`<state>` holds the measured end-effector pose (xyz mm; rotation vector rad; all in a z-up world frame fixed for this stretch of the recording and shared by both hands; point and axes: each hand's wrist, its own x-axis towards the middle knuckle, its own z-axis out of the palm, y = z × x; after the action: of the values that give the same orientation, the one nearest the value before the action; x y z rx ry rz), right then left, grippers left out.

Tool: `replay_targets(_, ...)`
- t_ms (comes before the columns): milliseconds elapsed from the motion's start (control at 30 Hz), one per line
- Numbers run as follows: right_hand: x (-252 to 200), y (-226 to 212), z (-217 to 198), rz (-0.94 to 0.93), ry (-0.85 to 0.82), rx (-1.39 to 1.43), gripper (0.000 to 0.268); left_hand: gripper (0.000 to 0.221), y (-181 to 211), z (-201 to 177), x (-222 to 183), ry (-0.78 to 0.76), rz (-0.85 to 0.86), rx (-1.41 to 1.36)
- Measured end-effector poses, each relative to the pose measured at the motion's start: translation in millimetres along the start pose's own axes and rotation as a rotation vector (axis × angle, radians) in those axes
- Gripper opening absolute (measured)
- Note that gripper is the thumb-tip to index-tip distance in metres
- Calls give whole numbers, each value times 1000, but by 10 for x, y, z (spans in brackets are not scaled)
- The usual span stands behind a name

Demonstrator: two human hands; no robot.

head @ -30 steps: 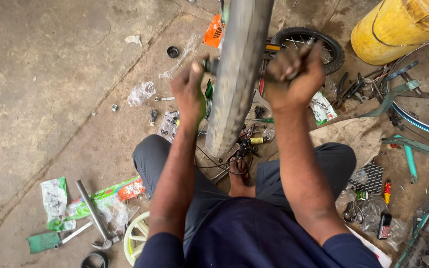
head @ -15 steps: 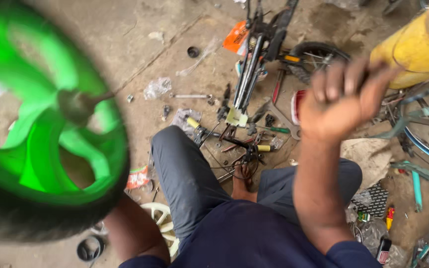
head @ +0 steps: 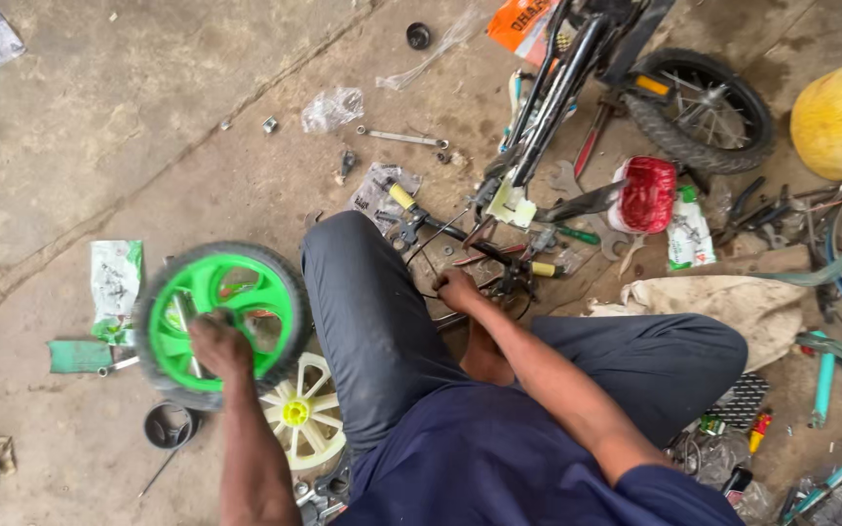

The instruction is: The person cleans and reassembles bicycle wheel components by hand and using a cloth, then attaches a green plastic wheel to a frame using pliers.

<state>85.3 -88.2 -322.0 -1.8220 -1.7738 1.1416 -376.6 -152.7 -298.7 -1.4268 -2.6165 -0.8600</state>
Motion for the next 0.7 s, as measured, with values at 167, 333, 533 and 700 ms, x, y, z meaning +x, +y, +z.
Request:
replay_targets(167, 181, -36, 156, -80, -14, -160, 26, 22, -30, -31, -134, 26, -25, -84)
replay_targets(333, -244, -191, -311, -148, -46, -70, 33, 45, 610, -474, 275, 167, 93, -160)
replay_targets(533, -1450, -1072, -2122, -202, 332, 159, 13, 58, 3089, -982, 71, -220, 376, -871)
replay_targets(700, -1496, -1934, -3000, -725, 643, 646, 20, 52, 4843, -1087, -406, -372, 565, -1102)
